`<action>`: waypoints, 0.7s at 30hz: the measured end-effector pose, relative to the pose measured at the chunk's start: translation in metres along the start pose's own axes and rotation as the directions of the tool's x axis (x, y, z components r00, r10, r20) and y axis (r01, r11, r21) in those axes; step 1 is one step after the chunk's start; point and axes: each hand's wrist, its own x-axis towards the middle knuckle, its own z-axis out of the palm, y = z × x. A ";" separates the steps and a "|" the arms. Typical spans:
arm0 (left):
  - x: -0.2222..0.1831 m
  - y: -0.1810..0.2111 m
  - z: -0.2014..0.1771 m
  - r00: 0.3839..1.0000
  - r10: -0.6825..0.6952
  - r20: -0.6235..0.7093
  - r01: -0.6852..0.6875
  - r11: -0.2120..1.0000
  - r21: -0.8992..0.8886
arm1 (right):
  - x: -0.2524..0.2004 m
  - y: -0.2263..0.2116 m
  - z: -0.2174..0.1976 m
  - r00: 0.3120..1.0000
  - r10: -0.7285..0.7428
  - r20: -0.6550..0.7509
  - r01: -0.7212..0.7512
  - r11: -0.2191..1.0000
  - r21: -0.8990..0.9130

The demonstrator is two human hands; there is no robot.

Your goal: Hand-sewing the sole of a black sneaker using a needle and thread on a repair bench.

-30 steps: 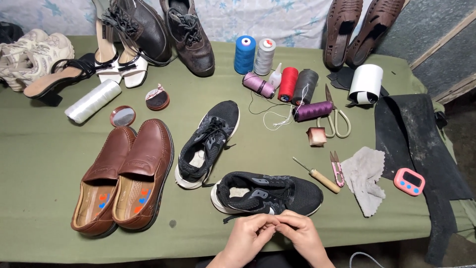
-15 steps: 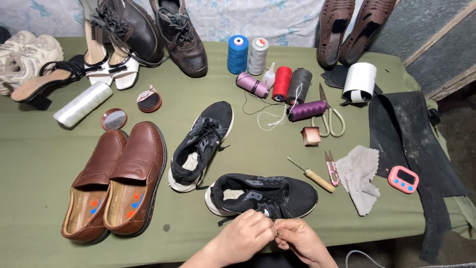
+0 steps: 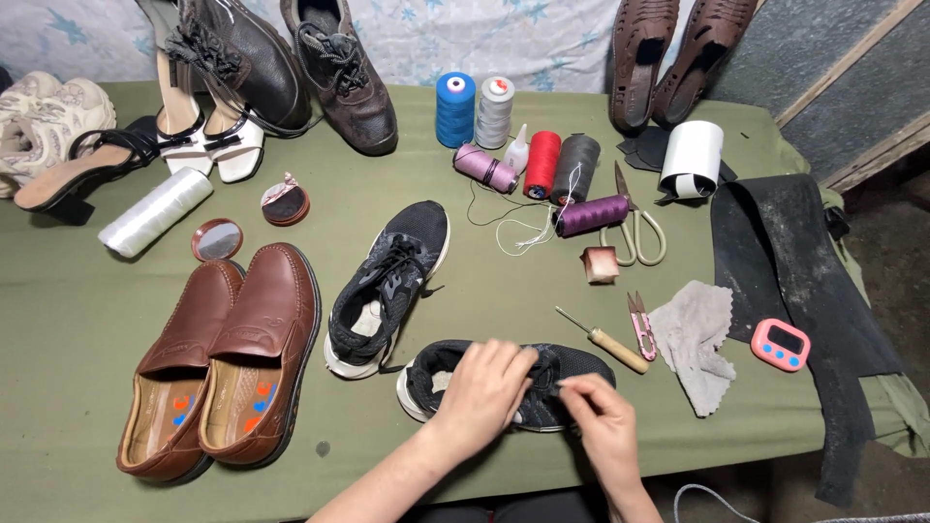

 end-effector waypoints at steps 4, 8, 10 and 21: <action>0.006 -0.026 0.037 0.996 0.002 0.093 -0.022 0.977 0.212 | 0.010 -0.007 0.004 0.993 -0.038 -0.114 0.030 0.997 -0.067; 0.002 -0.050 0.072 0.981 -0.078 0.179 0.049 0.986 0.160 | 0.014 -0.013 0.013 0.986 -0.148 -0.076 0.133 0.976 -0.172; 0.015 -0.045 0.051 0.945 -0.180 0.273 0.158 0.982 0.102 | 0.019 -0.009 0.014 0.982 -0.183 -0.047 0.169 0.961 -0.221; 0.023 -0.070 0.044 0.709 -0.417 0.569 0.560 0.823 -0.095 | 0.027 -0.005 0.023 0.958 -0.284 0.025 0.271 0.879 -0.393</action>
